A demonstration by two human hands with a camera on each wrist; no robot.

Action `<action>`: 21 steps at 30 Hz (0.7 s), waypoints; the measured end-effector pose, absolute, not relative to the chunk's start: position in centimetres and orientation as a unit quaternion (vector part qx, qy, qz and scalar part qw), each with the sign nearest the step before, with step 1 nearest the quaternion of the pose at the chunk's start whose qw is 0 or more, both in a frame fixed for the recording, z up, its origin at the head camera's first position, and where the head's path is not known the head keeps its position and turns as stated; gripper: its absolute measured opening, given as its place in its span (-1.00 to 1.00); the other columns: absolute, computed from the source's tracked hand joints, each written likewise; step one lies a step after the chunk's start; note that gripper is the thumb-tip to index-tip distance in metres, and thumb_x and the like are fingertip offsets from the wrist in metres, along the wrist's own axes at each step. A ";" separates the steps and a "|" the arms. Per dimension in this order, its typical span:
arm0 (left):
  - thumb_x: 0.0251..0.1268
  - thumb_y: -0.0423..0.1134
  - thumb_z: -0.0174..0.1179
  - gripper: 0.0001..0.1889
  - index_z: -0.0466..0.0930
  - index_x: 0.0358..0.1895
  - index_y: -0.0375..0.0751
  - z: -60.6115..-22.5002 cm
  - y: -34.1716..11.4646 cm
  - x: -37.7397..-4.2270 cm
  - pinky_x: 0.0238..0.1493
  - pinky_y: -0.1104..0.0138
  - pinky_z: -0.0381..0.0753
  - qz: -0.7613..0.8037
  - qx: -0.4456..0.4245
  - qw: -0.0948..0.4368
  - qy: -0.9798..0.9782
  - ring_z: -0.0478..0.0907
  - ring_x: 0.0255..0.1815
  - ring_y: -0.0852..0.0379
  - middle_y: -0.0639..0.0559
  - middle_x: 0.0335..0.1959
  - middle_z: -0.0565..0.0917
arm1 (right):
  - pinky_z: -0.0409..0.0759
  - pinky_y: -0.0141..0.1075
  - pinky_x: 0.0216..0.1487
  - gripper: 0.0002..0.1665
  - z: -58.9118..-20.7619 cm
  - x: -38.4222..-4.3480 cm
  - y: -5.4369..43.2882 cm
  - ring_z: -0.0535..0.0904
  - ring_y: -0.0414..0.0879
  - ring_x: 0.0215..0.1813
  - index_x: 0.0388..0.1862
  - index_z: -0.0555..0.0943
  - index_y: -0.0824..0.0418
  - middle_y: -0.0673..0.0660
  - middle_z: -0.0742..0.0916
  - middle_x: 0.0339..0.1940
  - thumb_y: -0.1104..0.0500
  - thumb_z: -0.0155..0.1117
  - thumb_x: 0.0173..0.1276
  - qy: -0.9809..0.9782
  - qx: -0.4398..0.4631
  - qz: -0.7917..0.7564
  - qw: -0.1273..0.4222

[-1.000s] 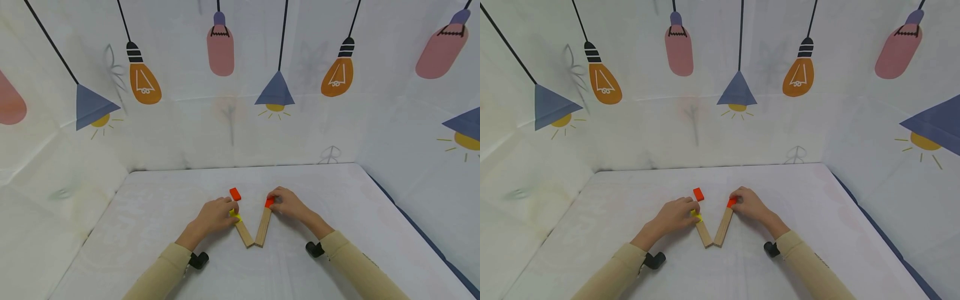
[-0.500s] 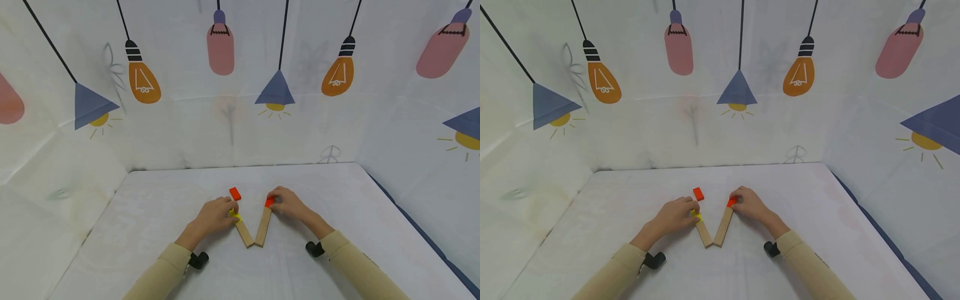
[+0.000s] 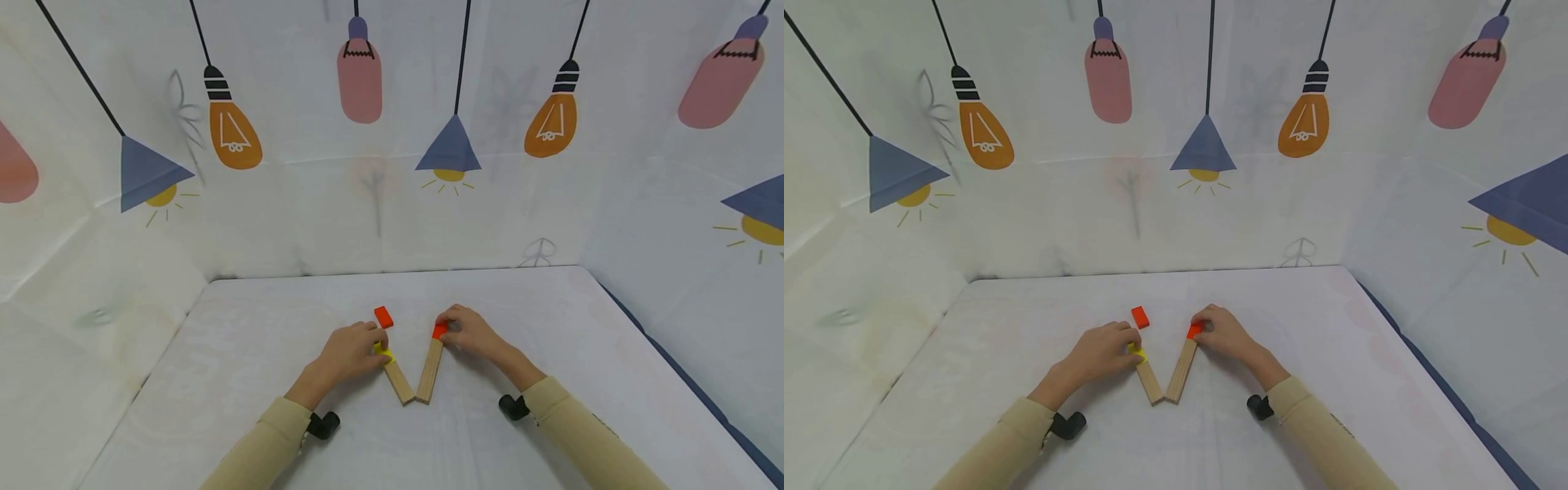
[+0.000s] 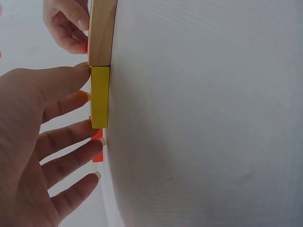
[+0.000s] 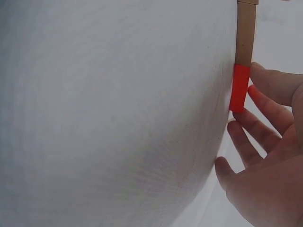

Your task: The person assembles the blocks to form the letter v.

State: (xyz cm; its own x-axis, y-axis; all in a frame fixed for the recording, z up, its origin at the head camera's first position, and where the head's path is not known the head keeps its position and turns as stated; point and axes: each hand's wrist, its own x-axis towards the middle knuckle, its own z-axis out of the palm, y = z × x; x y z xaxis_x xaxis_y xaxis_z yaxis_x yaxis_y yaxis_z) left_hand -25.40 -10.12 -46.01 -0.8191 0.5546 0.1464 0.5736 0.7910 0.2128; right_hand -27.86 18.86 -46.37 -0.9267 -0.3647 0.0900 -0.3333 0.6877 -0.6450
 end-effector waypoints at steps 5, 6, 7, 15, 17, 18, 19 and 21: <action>0.18 0.09 0.37 -0.81 0.64 -0.26 0.16 -46.1 -10.2 -25.5 -0.37 0.42 0.37 -0.122 -0.299 0.050 -0.945 0.40 -0.38 0.27 0.24 -0.29 0.58 | 0.45 0.06 0.29 -0.70 -46.5 -28.0 18.9 0.54 0.06 0.13 -0.05 0.67 0.20 0.11 0.68 -0.03 0.31 0.38 0.20 0.920 -0.189 -0.342 0.024; 0.18 0.08 0.37 -0.81 0.65 -0.26 0.15 -46.1 -10.3 -25.5 -0.37 0.42 0.38 -0.124 -0.298 0.054 -0.945 0.40 -0.37 0.27 0.24 -0.28 0.59 | 0.45 0.06 0.29 -0.70 -46.5 -28.0 18.9 0.55 0.05 0.12 -0.05 0.67 0.20 0.10 0.68 -0.03 0.31 0.38 0.20 0.920 -0.190 -0.341 0.022; 0.18 0.07 0.37 -0.81 0.65 -0.25 0.15 -46.1 -10.3 -25.6 -0.36 0.42 0.39 -0.125 -0.297 0.058 -0.945 0.41 -0.37 0.28 0.23 -0.27 0.60 | 0.45 0.06 0.28 -0.70 -46.5 -28.0 18.9 0.55 0.05 0.12 -0.05 0.67 0.20 0.11 0.68 -0.04 0.31 0.38 0.20 0.920 -0.192 -0.341 0.021; 0.20 0.00 0.33 -0.87 0.66 -0.25 0.14 -46.1 -10.5 -25.9 -0.35 0.40 0.46 -0.138 -0.275 0.088 -0.947 0.46 -0.35 0.28 0.23 -0.25 0.63 | 0.45 0.04 0.27 -0.69 -46.3 -28.0 18.8 0.55 0.04 0.11 -0.05 0.67 0.19 0.09 0.68 -0.05 0.29 0.38 0.20 0.923 -0.196 -0.332 0.018; 0.21 -0.01 0.32 -0.88 0.66 -0.25 0.13 -46.1 -10.5 -26.0 -0.35 0.39 0.47 -0.138 -0.267 0.097 -0.949 0.47 -0.34 0.27 0.22 -0.24 0.64 | 0.45 0.04 0.27 -0.69 -46.3 -27.9 18.8 0.55 0.05 0.11 -0.05 0.67 0.20 0.10 0.68 -0.05 0.29 0.39 0.20 0.923 -0.195 -0.332 0.018; 0.21 -0.02 0.32 -0.89 0.66 -0.25 0.13 -46.0 -10.5 -26.0 -0.35 0.39 0.48 -0.137 -0.264 0.100 -0.950 0.48 -0.33 0.26 0.21 -0.23 0.65 | 0.45 0.05 0.27 -0.69 -46.3 -27.9 18.8 0.55 0.05 0.11 -0.05 0.67 0.20 0.10 0.68 -0.05 0.29 0.39 0.20 0.923 -0.195 -0.331 0.018; 0.22 -0.01 0.31 -0.89 0.66 -0.25 0.12 -46.0 -10.5 -26.1 -0.34 0.38 0.49 -0.136 -0.259 0.101 -0.951 0.49 -0.32 0.26 0.21 -0.22 0.65 | 0.45 0.05 0.27 -0.69 -46.2 -27.8 18.9 0.55 0.06 0.11 -0.05 0.67 0.21 0.11 0.68 -0.05 0.29 0.39 0.20 0.923 -0.194 -0.332 0.018; 0.23 -0.01 0.30 -0.88 0.67 -0.24 0.12 -46.0 -10.6 -26.4 -0.31 0.37 0.52 -0.136 -0.252 0.099 -0.953 0.52 -0.28 0.24 0.20 -0.19 0.66 | 0.45 0.05 0.27 -0.69 -46.3 -27.8 18.9 0.55 0.06 0.12 -0.05 0.67 0.21 0.11 0.68 -0.05 0.29 0.39 0.19 0.922 -0.192 -0.336 0.019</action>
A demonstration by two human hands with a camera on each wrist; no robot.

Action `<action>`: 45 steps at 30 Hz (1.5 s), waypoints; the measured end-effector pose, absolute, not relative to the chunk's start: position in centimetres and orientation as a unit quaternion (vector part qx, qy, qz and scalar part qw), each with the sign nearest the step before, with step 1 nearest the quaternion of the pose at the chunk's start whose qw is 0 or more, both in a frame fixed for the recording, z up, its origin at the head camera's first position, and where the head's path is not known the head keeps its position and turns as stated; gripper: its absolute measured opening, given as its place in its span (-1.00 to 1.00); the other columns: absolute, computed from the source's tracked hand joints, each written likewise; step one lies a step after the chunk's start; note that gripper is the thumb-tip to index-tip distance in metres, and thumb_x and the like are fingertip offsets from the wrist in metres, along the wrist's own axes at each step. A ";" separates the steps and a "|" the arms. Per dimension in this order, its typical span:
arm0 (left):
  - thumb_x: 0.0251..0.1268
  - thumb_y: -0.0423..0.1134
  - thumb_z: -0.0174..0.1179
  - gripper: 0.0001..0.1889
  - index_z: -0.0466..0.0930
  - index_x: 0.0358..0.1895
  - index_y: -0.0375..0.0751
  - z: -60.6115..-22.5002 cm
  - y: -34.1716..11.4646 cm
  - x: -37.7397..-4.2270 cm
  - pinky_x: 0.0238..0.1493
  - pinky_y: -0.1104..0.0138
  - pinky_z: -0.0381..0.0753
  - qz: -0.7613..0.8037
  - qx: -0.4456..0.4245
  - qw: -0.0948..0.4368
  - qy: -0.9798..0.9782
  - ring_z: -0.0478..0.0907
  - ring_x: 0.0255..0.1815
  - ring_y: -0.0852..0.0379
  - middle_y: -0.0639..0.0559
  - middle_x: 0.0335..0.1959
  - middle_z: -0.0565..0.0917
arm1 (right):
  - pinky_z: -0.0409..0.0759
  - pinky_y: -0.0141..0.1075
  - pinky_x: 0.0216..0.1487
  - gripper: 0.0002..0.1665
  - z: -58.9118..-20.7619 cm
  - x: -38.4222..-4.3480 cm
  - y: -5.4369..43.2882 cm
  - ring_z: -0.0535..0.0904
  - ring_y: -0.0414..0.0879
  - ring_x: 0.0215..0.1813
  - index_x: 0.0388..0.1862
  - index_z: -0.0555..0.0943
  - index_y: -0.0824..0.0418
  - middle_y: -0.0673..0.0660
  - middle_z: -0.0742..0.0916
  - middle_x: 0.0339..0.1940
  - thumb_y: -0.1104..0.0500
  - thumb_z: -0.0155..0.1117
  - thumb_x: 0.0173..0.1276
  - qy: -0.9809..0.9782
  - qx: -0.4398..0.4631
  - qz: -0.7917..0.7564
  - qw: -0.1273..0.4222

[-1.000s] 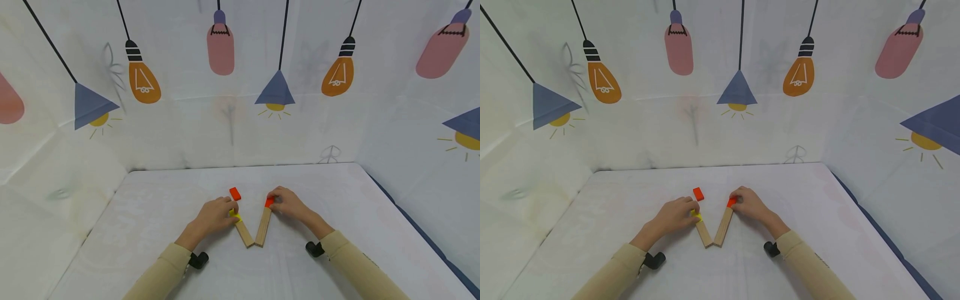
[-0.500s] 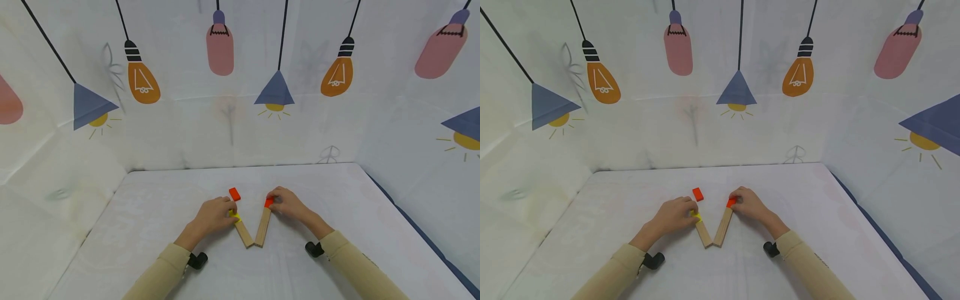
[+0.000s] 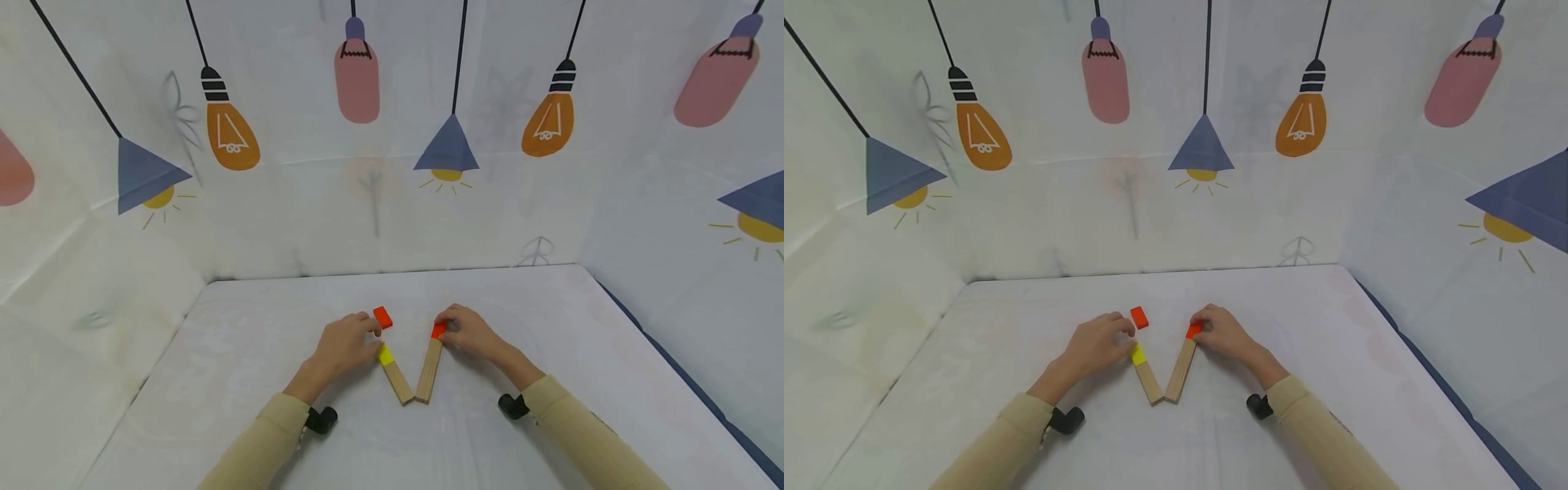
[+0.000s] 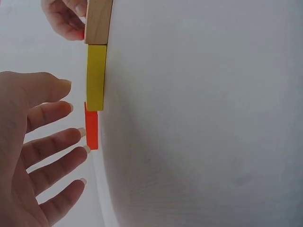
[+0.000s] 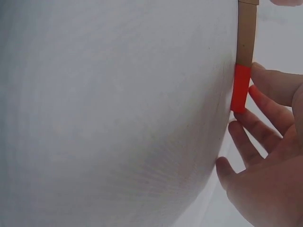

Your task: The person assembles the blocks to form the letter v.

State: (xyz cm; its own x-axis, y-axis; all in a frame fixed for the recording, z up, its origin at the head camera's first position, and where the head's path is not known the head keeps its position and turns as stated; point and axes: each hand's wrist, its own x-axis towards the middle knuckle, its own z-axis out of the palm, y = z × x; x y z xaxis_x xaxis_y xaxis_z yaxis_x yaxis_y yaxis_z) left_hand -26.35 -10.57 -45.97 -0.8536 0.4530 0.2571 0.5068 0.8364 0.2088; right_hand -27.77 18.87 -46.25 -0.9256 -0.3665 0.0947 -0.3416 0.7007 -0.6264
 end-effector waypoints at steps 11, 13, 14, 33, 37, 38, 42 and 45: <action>0.25 0.08 0.28 -0.75 0.62 -0.07 0.15 -46.1 -10.9 -28.2 -0.17 0.25 0.62 -0.151 -0.213 0.078 -0.962 0.55 -0.13 0.16 0.14 -0.01 0.62 | 0.44 0.03 0.27 -0.69 -46.6 -27.9 18.8 0.55 0.04 0.11 -0.05 0.68 0.18 0.09 0.68 -0.05 0.29 0.40 0.19 0.920 -0.193 -0.340 0.015; 0.24 0.08 0.30 -0.74 0.62 -0.06 0.15 -46.1 -10.9 -28.4 -0.18 0.22 0.62 -0.153 -0.212 0.075 -0.962 0.56 -0.12 0.15 0.13 0.02 0.61 | 0.44 0.03 0.27 -0.69 -46.7 -27.9 18.9 0.55 0.04 0.11 -0.06 0.68 0.18 0.09 0.68 -0.06 0.29 0.40 0.18 0.921 -0.192 -0.338 0.013; 0.23 0.08 0.30 -0.73 0.61 -0.06 0.16 -46.1 -10.9 -28.5 -0.18 0.22 0.62 -0.150 -0.211 0.070 -0.963 0.56 -0.11 0.15 0.13 0.03 0.61 | 0.45 0.04 0.27 -0.69 -46.8 -27.9 18.9 0.55 0.04 0.11 -0.06 0.68 0.17 0.09 0.69 -0.05 0.29 0.40 0.18 0.923 -0.190 -0.336 0.014; 0.23 0.02 0.24 -0.64 0.58 0.08 0.08 -45.6 -10.4 -30.4 -0.03 0.06 0.64 -0.155 -0.191 0.004 -0.969 0.57 0.03 0.04 0.02 0.16 0.59 | 0.45 0.06 0.27 -0.68 -46.3 -27.8 18.7 0.56 0.04 0.10 -0.05 0.67 0.21 0.08 0.69 -0.07 0.31 0.37 0.18 0.919 -0.199 -0.341 0.014; 0.24 0.02 0.25 -0.62 0.57 0.11 0.09 -45.6 -10.1 -30.4 -0.01 0.08 0.64 -0.150 -0.188 0.004 -0.971 0.56 0.01 0.06 0.03 0.15 0.59 | 0.44 0.05 0.28 -0.68 -46.6 -28.0 18.7 0.56 0.04 0.11 -0.05 0.67 0.20 0.07 0.68 -0.06 0.29 0.37 0.18 0.918 -0.201 -0.342 0.015; 0.24 0.03 0.25 -0.62 0.57 0.11 0.10 -45.6 -10.0 -30.4 -0.01 0.09 0.63 -0.148 -0.186 0.003 -0.971 0.56 0.00 0.06 0.03 0.15 0.59 | 0.44 0.05 0.28 -0.69 -46.6 -28.0 18.7 0.56 0.04 0.12 -0.05 0.67 0.19 0.07 0.69 -0.06 0.29 0.37 0.19 0.918 -0.202 -0.341 0.015; 0.24 0.05 0.26 -0.63 0.56 0.09 0.11 -45.6 -9.7 -30.5 -0.01 0.13 0.62 -0.144 -0.181 -0.002 -0.973 0.54 -0.03 0.09 0.05 0.14 0.59 | 0.45 0.05 0.28 -0.69 -46.7 -28.1 18.7 0.55 0.04 0.12 -0.05 0.67 0.19 0.07 0.69 -0.05 0.29 0.37 0.19 0.919 -0.201 -0.340 0.014; 0.24 0.04 0.26 -0.65 0.57 0.07 0.11 -45.7 -9.5 -30.6 -0.03 0.14 0.62 -0.148 -0.181 -0.002 -0.972 0.53 -0.05 0.09 0.05 0.15 0.59 | 0.45 0.05 0.27 -0.69 -46.8 -28.0 18.8 0.55 0.04 0.12 -0.05 0.67 0.19 0.07 0.69 -0.05 0.29 0.37 0.19 0.919 -0.201 -0.340 0.015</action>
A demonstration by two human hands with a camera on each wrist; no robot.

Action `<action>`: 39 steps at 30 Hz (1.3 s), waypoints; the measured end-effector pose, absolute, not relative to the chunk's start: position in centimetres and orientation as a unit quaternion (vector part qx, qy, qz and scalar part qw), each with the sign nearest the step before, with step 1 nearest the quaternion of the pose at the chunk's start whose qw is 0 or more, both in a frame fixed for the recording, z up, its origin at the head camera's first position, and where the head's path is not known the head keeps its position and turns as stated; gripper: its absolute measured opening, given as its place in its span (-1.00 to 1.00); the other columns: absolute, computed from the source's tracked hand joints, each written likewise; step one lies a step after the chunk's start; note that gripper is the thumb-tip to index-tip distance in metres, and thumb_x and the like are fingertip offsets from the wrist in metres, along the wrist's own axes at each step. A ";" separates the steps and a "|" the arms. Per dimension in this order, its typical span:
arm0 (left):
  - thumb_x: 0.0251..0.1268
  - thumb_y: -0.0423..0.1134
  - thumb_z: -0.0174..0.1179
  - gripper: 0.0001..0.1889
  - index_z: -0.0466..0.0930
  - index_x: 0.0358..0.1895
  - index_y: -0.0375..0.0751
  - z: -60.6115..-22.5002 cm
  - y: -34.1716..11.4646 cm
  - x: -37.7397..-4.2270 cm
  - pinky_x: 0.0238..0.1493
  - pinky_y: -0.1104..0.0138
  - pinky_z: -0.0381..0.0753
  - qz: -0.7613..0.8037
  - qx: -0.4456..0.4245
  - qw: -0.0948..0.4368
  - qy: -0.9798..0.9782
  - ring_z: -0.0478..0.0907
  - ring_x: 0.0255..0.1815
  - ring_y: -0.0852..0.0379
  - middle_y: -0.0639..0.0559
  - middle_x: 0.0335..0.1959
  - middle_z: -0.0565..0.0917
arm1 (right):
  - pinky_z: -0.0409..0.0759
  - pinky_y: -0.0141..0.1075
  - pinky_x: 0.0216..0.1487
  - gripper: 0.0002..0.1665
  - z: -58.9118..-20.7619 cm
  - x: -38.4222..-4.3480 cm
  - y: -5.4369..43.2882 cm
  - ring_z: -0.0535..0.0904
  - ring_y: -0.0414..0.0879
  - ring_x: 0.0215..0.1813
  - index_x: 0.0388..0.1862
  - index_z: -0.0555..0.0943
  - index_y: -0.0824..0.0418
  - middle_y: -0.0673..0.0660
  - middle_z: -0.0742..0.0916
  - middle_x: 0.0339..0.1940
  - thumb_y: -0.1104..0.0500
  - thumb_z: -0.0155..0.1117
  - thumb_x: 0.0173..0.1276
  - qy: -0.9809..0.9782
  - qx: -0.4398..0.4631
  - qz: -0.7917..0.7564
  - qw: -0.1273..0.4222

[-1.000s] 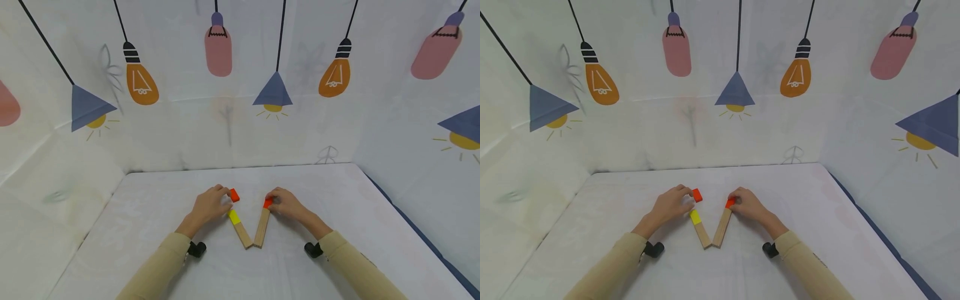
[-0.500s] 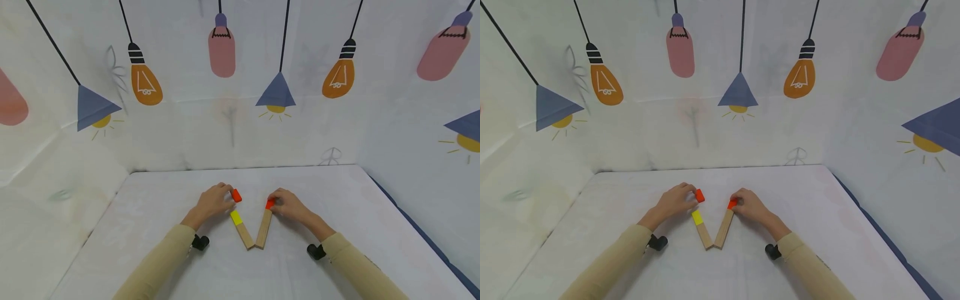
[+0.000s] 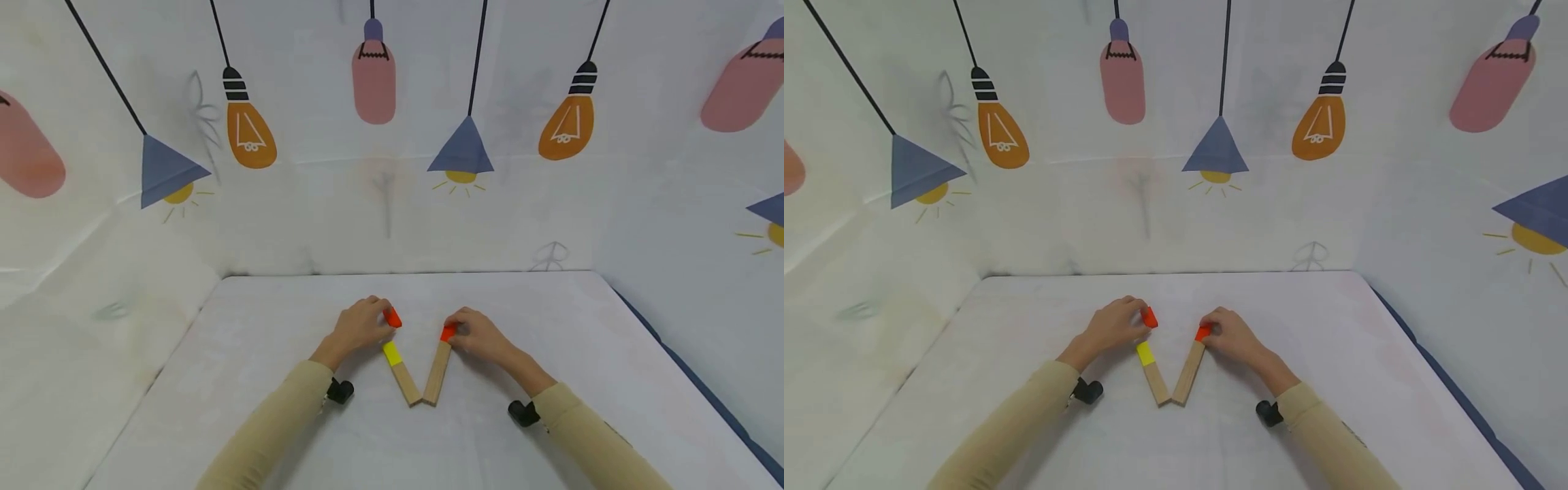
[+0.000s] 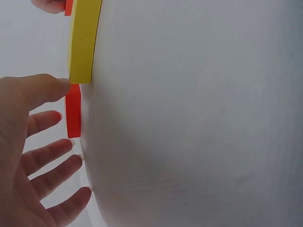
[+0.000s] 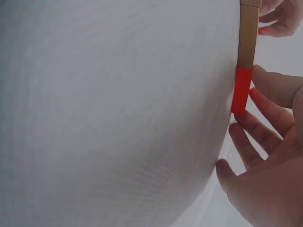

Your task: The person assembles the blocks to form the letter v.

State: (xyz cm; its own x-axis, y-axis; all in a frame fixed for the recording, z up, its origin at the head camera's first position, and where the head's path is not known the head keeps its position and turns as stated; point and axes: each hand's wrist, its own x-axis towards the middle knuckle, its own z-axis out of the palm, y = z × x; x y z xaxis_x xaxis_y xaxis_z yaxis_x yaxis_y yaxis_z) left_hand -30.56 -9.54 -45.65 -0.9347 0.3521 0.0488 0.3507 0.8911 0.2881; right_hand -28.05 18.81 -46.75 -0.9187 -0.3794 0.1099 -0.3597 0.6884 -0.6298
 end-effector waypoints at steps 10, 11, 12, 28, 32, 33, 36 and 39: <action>0.24 0.02 0.26 -0.68 0.58 0.04 0.09 -45.8 -9.3 -30.4 -0.08 0.15 0.60 0.154 0.184 -0.003 0.971 0.51 -0.07 0.10 0.07 0.09 0.60 | 0.45 0.08 0.28 -0.69 -46.9 -28.1 19.0 0.56 0.07 0.15 -0.04 0.67 0.18 0.08 0.69 -0.04 0.29 0.39 0.21 0.916 -0.205 -0.344 0.013; 0.23 0.02 0.26 -0.68 0.58 0.03 0.09 -45.8 -9.3 -30.4 -0.09 0.16 0.59 0.153 0.185 -0.003 0.971 0.50 -0.08 0.10 0.08 0.07 0.61 | 0.45 0.08 0.28 -0.69 -46.9 -28.1 19.0 0.56 0.07 0.15 -0.03 0.67 0.19 0.09 0.69 -0.03 0.29 0.39 0.21 0.916 -0.204 -0.345 0.014; 0.23 0.01 0.26 -0.69 0.59 0.02 0.09 -45.8 -9.2 -30.5 -0.10 0.17 0.59 0.153 0.186 -0.005 0.971 0.50 -0.09 0.11 0.09 0.06 0.61 | 0.45 0.08 0.28 -0.69 -46.9 -28.1 19.0 0.56 0.08 0.15 -0.03 0.67 0.19 0.09 0.69 -0.03 0.29 0.39 0.21 0.916 -0.204 -0.346 0.013; 0.22 -0.06 0.26 -0.76 0.60 -0.06 0.08 -46.2 -9.0 -30.9 -0.16 0.22 0.55 0.159 0.193 -0.022 0.968 0.51 -0.15 0.14 0.17 -0.09 0.65 | 0.47 0.07 0.24 -0.69 -46.8 -28.0 19.2 0.58 0.10 0.11 -0.04 0.67 0.25 0.12 0.70 -0.07 0.30 0.40 0.21 0.910 -0.223 -0.350 -0.001; 0.21 -0.06 0.26 -0.75 0.61 -0.06 0.05 -46.3 -9.0 -31.0 -0.19 0.27 0.54 0.167 0.190 -0.022 0.967 0.50 -0.24 0.17 0.17 -0.14 0.65 | 0.47 0.08 0.24 -0.69 -46.9 -28.0 19.2 0.58 0.10 0.11 -0.04 0.67 0.24 0.12 0.69 -0.07 0.29 0.39 0.21 0.912 -0.222 -0.346 0.001; 0.20 -0.06 0.27 -0.75 0.61 -0.07 0.05 -46.3 -9.0 -31.0 -0.20 0.28 0.54 0.169 0.189 -0.022 0.967 0.50 -0.27 0.18 0.18 -0.16 0.65 | 0.47 0.08 0.24 -0.69 -46.9 -28.0 19.2 0.58 0.10 0.11 -0.03 0.67 0.24 0.11 0.69 -0.07 0.29 0.39 0.21 0.912 -0.221 -0.345 0.003; 0.20 -0.06 0.29 -0.75 0.61 -0.08 0.04 -46.2 -9.1 -30.9 -0.21 0.30 0.53 0.175 0.185 -0.021 0.967 0.49 -0.30 0.19 0.18 -0.20 0.65 | 0.46 0.09 0.25 -0.68 -46.8 -28.1 19.2 0.57 0.10 0.12 -0.02 0.67 0.24 0.11 0.69 -0.06 0.28 0.39 0.22 0.913 -0.220 -0.343 0.003; 0.20 -0.04 0.29 -0.75 0.60 -0.07 0.05 -46.1 -9.2 -30.8 -0.20 0.30 0.53 0.174 0.184 -0.018 0.967 0.48 -0.30 0.20 0.19 -0.20 0.65 | 0.46 0.09 0.26 -0.68 -46.7 -28.0 19.1 0.57 0.11 0.13 -0.02 0.67 0.23 0.12 0.69 -0.06 0.27 0.39 0.22 0.914 -0.216 -0.343 0.005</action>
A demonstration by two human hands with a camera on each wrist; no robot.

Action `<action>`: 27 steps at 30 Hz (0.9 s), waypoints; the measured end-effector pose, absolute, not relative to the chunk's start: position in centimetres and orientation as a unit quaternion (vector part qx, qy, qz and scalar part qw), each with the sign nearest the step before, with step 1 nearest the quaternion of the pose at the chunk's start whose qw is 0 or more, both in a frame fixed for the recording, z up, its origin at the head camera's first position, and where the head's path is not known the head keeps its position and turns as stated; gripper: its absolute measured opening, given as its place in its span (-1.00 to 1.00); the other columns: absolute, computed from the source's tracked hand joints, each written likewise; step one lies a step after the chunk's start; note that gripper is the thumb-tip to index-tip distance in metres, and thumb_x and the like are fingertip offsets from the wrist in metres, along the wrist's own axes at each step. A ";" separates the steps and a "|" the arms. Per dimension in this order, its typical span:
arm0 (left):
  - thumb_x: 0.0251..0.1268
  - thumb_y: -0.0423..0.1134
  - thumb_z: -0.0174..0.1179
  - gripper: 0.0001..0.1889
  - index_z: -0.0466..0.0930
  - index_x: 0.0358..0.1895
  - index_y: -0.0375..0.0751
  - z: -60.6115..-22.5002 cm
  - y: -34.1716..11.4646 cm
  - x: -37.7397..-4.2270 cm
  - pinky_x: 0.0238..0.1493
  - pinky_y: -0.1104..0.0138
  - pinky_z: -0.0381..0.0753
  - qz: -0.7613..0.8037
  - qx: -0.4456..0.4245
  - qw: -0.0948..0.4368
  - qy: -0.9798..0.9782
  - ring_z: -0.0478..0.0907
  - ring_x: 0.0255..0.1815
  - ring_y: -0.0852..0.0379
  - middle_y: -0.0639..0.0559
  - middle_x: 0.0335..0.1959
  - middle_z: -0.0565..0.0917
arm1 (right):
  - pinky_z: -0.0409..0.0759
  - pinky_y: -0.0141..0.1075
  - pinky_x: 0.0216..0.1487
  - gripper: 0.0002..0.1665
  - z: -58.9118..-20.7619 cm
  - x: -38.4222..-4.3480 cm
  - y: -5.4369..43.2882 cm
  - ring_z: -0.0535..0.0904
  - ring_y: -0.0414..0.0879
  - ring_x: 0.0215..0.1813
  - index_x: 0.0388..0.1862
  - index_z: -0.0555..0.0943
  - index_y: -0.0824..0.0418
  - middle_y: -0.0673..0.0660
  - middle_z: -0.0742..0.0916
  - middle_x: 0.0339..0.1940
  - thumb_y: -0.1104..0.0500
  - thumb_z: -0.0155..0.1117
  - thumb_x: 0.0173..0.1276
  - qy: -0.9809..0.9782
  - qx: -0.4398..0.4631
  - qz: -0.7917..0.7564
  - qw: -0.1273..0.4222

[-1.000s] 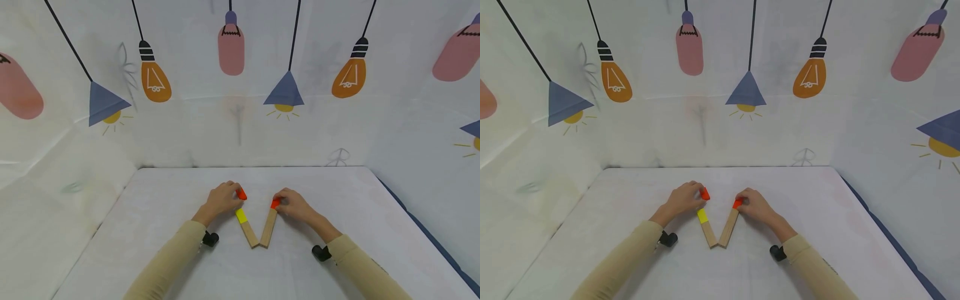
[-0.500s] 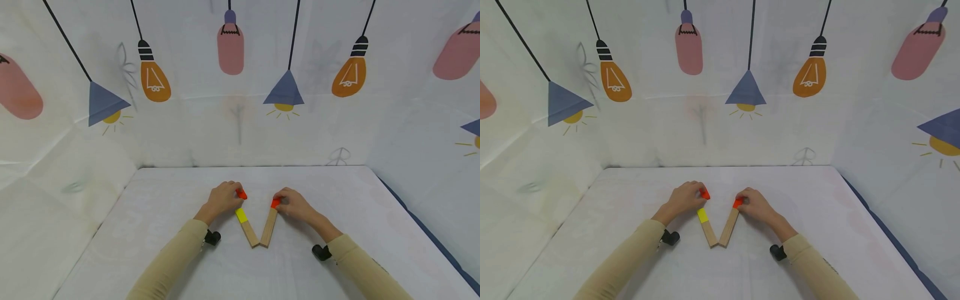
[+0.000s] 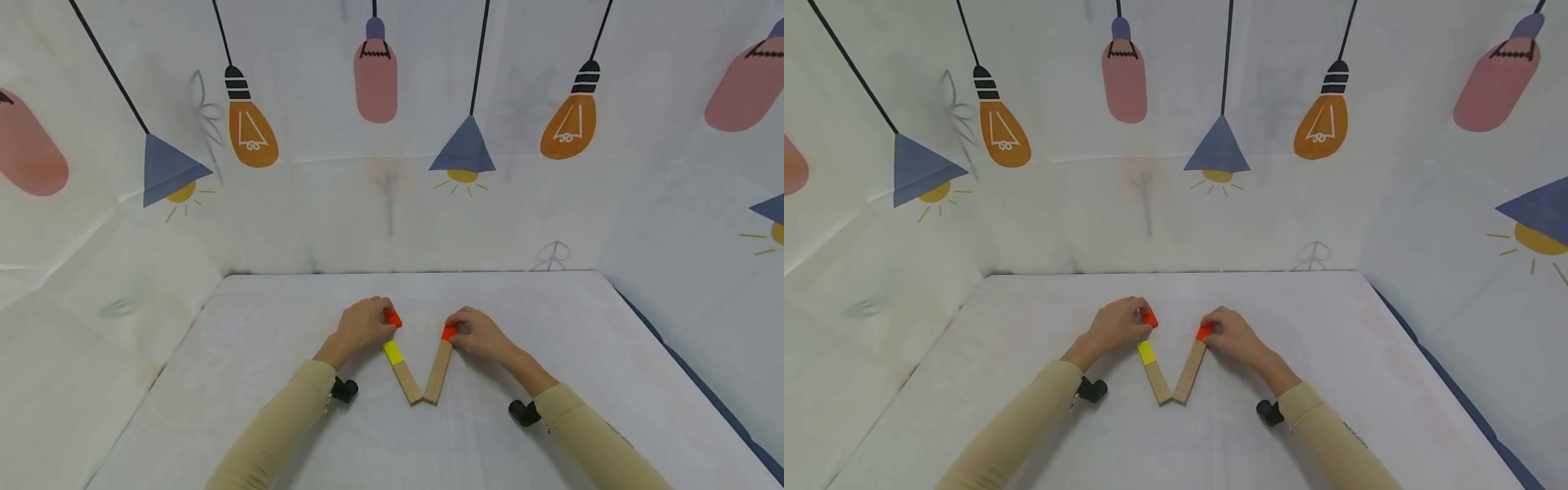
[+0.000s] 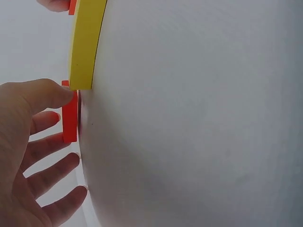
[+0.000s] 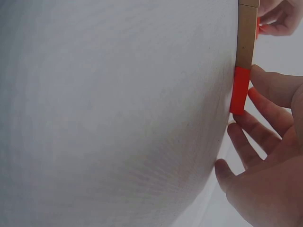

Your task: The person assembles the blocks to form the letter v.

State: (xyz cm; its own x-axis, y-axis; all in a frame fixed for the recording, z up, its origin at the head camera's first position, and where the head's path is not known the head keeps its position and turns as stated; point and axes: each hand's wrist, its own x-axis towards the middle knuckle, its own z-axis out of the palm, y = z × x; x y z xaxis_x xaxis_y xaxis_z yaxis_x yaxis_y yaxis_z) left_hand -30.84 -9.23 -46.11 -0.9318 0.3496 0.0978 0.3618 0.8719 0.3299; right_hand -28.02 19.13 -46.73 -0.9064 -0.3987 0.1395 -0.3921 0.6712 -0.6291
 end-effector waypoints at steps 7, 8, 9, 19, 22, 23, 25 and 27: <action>0.20 -0.01 0.29 -0.73 0.60 -0.06 0.06 -45.7 -10.1 -30.6 -0.25 0.32 0.50 -0.173 -0.182 0.015 -0.968 0.48 -0.33 0.19 0.20 -0.21 0.64 | 0.46 0.10 0.26 -0.69 -46.6 -27.9 19.0 0.57 0.12 0.13 -0.02 0.67 0.23 0.12 0.70 -0.05 0.27 0.39 0.22 0.917 -0.211 -0.338 0.005; 0.20 -0.01 0.30 -0.72 0.60 -0.05 0.06 -45.6 -10.2 -30.5 -0.26 0.32 0.50 -0.176 -0.181 0.013 -0.967 0.48 -0.33 0.19 0.20 -0.21 0.64 | 0.46 0.10 0.26 -0.69 -46.6 -27.8 19.0 0.57 0.12 0.13 -0.03 0.67 0.23 0.12 0.70 -0.05 0.27 0.39 0.22 0.917 -0.211 -0.338 0.006; 0.20 -0.01 0.30 -0.72 0.60 -0.05 0.06 -45.6 -10.3 -30.4 -0.26 0.32 0.49 -0.177 -0.179 0.012 -0.968 0.48 -0.33 0.19 0.20 -0.20 0.64 | 0.46 0.11 0.26 -0.69 -46.5 -27.8 19.0 0.57 0.12 0.13 -0.03 0.67 0.23 0.12 0.69 -0.06 0.27 0.39 0.22 0.918 -0.211 -0.337 0.006; 0.20 0.03 0.32 -0.72 0.60 -0.06 0.10 -45.6 -11.2 -29.8 -0.35 0.34 0.45 -0.184 -0.170 0.003 -0.968 0.47 -0.38 0.19 0.22 -0.27 0.61 | 0.45 0.10 0.25 -0.69 -46.6 -27.8 18.7 0.57 0.11 0.13 -0.04 0.67 0.23 0.11 0.69 -0.07 0.28 0.40 0.22 0.920 -0.209 -0.332 0.008; 0.20 0.05 0.33 -0.71 0.60 -0.06 0.11 -45.5 -11.5 -29.6 -0.39 0.35 0.45 -0.186 -0.172 0.005 -0.967 0.47 -0.41 0.20 0.22 -0.26 0.61 | 0.46 0.10 0.25 -0.70 -46.5 -27.7 18.7 0.57 0.11 0.13 -0.04 0.67 0.23 0.11 0.69 -0.07 0.28 0.39 0.22 0.920 -0.212 -0.328 0.006; 0.20 0.06 0.33 -0.71 0.60 -0.07 0.12 -45.4 -11.5 -29.5 -0.40 0.35 0.45 -0.186 -0.173 0.006 -0.967 0.47 -0.42 0.20 0.21 -0.25 0.61 | 0.46 0.10 0.24 -0.70 -46.5 -27.7 18.6 0.57 0.11 0.12 -0.04 0.67 0.24 0.12 0.69 -0.07 0.28 0.39 0.22 0.920 -0.214 -0.328 0.006; 0.21 0.08 0.33 -0.72 0.59 -0.07 0.13 -45.4 -11.7 -29.5 -0.42 0.36 0.44 -0.185 -0.176 0.009 -0.967 0.47 -0.43 0.21 0.21 -0.24 0.61 | 0.46 0.11 0.24 -0.70 -46.3 -27.6 18.7 0.57 0.12 0.12 -0.03 0.67 0.25 0.12 0.69 -0.07 0.28 0.39 0.23 0.920 -0.216 -0.327 0.005; 0.21 0.09 0.32 -0.71 0.59 -0.07 0.14 -45.3 -11.7 -29.4 -0.41 0.36 0.45 -0.183 -0.177 0.012 -0.967 0.47 -0.42 0.21 0.22 -0.22 0.61 | 0.46 0.12 0.24 -0.70 -46.2 -27.6 18.7 0.57 0.12 0.12 -0.03 0.66 0.26 0.13 0.69 -0.06 0.28 0.39 0.23 0.919 -0.216 -0.329 0.006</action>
State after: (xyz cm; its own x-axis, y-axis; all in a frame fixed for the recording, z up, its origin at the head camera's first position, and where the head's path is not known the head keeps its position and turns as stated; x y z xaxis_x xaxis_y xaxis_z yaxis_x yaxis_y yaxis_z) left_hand -29.35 -11.75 -45.27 -0.9368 0.3389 0.0873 0.3474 0.8700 0.3498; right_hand -27.57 18.67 -46.22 -0.9067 -0.4006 0.1317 -0.3932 0.6901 -0.6077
